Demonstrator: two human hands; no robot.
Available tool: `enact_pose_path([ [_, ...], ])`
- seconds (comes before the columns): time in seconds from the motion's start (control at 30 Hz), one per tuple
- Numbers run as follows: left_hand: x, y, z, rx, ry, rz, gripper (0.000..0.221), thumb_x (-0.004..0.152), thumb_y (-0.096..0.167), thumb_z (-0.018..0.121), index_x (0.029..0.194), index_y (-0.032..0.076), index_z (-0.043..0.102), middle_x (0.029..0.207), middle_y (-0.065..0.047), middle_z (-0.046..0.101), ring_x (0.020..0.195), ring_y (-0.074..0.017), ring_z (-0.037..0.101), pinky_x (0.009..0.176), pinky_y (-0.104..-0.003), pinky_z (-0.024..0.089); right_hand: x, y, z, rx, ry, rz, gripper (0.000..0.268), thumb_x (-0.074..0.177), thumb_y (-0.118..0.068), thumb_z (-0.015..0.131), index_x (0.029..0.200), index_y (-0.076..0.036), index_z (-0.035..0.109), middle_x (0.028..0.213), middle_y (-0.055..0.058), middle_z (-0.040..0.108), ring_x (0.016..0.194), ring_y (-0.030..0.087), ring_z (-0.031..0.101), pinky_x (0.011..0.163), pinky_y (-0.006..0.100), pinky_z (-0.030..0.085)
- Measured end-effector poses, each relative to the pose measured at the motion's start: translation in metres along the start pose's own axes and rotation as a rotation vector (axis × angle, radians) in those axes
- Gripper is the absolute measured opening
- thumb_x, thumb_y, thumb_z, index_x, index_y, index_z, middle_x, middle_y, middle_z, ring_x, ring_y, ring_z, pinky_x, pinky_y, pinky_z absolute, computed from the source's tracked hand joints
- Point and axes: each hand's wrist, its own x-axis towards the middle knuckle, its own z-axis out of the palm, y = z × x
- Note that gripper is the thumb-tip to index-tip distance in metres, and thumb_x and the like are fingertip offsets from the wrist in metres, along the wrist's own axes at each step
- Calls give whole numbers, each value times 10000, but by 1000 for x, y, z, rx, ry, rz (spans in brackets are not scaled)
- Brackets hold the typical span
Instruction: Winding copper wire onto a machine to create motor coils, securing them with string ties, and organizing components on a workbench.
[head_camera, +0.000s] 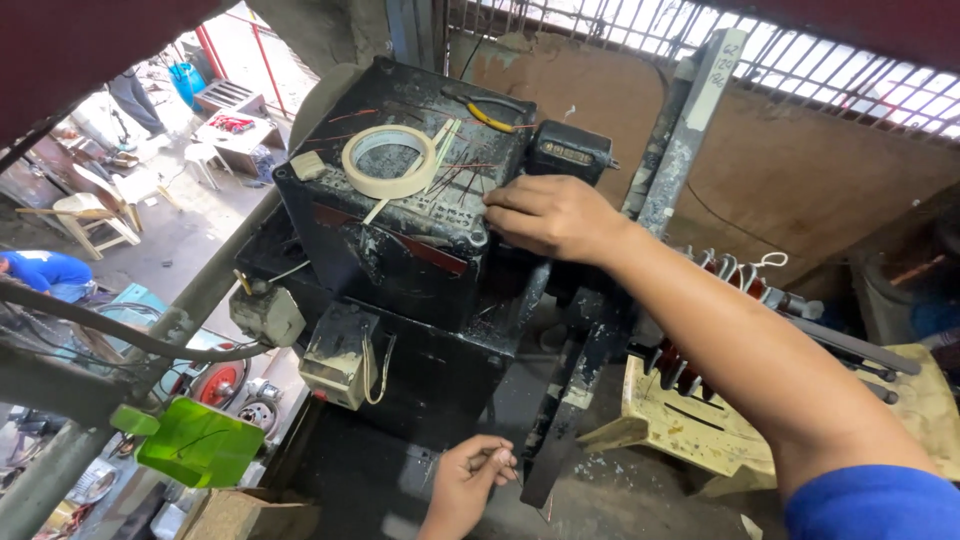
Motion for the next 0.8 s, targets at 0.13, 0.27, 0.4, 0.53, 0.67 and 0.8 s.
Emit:
enact_pose_path([
  [0.13, 3, 7, 10, -13, -27, 18, 179, 918, 118, 674, 1008, 2, 777, 820, -130, 805, 704, -168, 778, 651, -245, 646, 3, -3, 7, 51, 168, 27, 138, 974, -75, 685, 1026, 52, 664, 1008, 206, 720, 871, 309, 721, 769, 394, 636],
  [0.27, -2, 10, 22, -39, -55, 114, 173, 911, 115, 678, 990, -7, 773, 802, -134, 794, 688, -168, 778, 618, -235, 636, -19, -42, -8, 106, 551, 368, 166, 987, -150, 597, 927, -27, 690, 935, 113, 753, 884, 237, 750, 720, 303, 637],
  [0.4, -3, 13, 30, -44, -31, 145, 167, 911, 114, 681, 994, -3, 767, 791, -135, 780, 673, -166, 772, 623, -239, 647, -90, -185, 0, 375, 345, 1108, 103, 971, -108, 533, 874, -94, 562, 812, 42, 583, 732, 177, 539, 686, 317, 442],
  [0.53, 6, 14, 38, -72, -35, 360, 121, 912, 62, 686, 987, -16, 740, 794, -128, 744, 665, -162, 756, 602, -236, 632, -206, -332, 80, 1079, 357, 1621, 171, 840, 13, 514, 931, -23, 654, 899, 120, 757, 840, 176, 687, 777, 290, 497],
  [0.67, -4, 41, 56, 2, -145, 486, 164, 954, 85, 656, 1012, -46, 735, 896, -112, 654, 681, -200, 742, 614, -235, 627, -183, -356, 56, 963, 302, 2123, 190, 895, -122, 697, 964, 30, 788, 757, 172, 803, 748, 205, 717, 763, 324, 541],
  [0.8, 9, 30, 58, 91, -215, 326, 138, 944, 103, 656, 1014, 17, 739, 909, -118, 721, 744, -198, 761, 666, -261, 637, -216, -368, 32, 817, 53, 2101, 178, 923, -191, 702, 852, -32, 741, 656, 48, 556, 649, 116, 457, 601, 284, 400],
])
